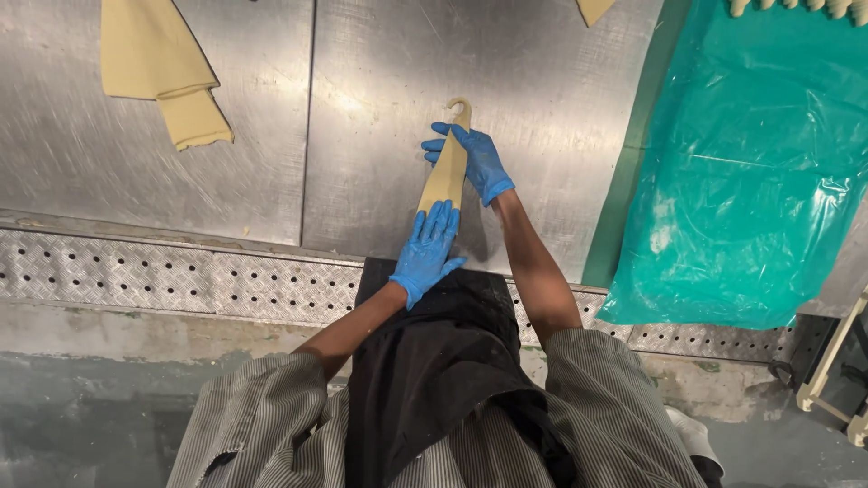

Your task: Manually shaping and rolling croissant dough on a metal work surface.

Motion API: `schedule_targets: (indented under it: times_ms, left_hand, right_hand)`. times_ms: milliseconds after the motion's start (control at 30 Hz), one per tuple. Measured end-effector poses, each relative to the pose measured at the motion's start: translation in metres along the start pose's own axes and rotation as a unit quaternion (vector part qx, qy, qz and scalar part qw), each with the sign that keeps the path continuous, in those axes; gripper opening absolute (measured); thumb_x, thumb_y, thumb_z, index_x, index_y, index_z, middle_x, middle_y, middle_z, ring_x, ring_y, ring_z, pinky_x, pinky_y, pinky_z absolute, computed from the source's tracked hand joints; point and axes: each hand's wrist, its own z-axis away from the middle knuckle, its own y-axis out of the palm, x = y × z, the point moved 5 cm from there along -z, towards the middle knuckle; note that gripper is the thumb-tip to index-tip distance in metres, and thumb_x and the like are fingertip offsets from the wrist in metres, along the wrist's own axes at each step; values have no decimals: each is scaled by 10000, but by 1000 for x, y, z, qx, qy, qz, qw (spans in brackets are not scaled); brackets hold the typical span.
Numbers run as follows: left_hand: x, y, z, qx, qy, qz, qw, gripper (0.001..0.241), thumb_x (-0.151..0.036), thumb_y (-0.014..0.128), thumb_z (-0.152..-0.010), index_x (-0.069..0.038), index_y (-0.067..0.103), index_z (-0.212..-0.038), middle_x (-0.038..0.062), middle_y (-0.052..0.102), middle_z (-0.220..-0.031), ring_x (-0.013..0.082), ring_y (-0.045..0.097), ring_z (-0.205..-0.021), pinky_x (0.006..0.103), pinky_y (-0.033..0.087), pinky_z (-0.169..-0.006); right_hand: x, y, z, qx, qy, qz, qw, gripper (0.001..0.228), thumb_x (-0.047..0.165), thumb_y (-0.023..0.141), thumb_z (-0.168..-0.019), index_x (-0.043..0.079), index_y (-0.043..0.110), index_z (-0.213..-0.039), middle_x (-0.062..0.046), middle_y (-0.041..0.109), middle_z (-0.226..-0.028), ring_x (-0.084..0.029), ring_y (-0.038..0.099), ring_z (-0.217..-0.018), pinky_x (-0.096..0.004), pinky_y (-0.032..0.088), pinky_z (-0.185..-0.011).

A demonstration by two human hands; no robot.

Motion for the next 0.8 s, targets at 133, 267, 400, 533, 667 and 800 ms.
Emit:
schedule_targets:
  times_ms: [133,267,400,533,667,800]
  left_hand:
    - [9,17,-2,53,-21,-18,998,999,-539,667,-892,1,231,-1611,215,208,-1676,357,136,-1570,529,110,-1269]
    - [10,19,-2,46,-19,-25,998,989,-561,656,-898,-6,243,-1605,209,214,-1672,356,135,-1567,528,102,-1265]
    - [12,20,-1,52,-22,-30,998,971,-573,634,-910,-13,251,-1605,201,216,-1673,354,144,-1567,529,99,-1262]
    - [12,21,0,55,-20,-50,997,960,-603,585,-931,-22,255,-1619,193,220,-1685,352,160,-1576,517,102,-1271]
    - [12,20,-2,64,-20,-76,995,954,-622,558,-934,-31,254,-1619,189,228,-1677,349,166,-1567,520,86,-1265]
    - [14,23,-1,61,-23,-71,995,952,-622,552,-936,-31,251,-1619,187,228,-1679,346,162,-1568,519,70,-1265]
  right_hand:
    - [7,4,-1,-35,-19,6,999,488,299,548,-1037,-95,588,-1321,-261,727,-1123,-328,764,-985,-421,621,-874]
    - [28,8,-13,-59,-32,45,997,477,325,520,-1047,-90,656,-1240,-225,761,-1053,-280,775,-877,-384,666,-783]
    - [61,8,-39,-28,-63,48,996,481,331,532,-1056,-102,669,-1216,-224,771,-1031,-273,776,-833,-376,657,-741]
    - [98,14,-62,-18,-103,66,992,499,342,552,-1055,-114,679,-1215,-231,776,-1027,-268,777,-803,-374,656,-700]
    - [116,10,-89,-2,-126,61,990,490,326,560,-1058,-120,673,-1226,-231,769,-1025,-266,769,-789,-380,654,-693]
    - [113,-9,-121,-1,-116,37,993,475,308,550,-1064,-124,673,-1217,-214,766,-984,-258,746,-749,-378,635,-666]
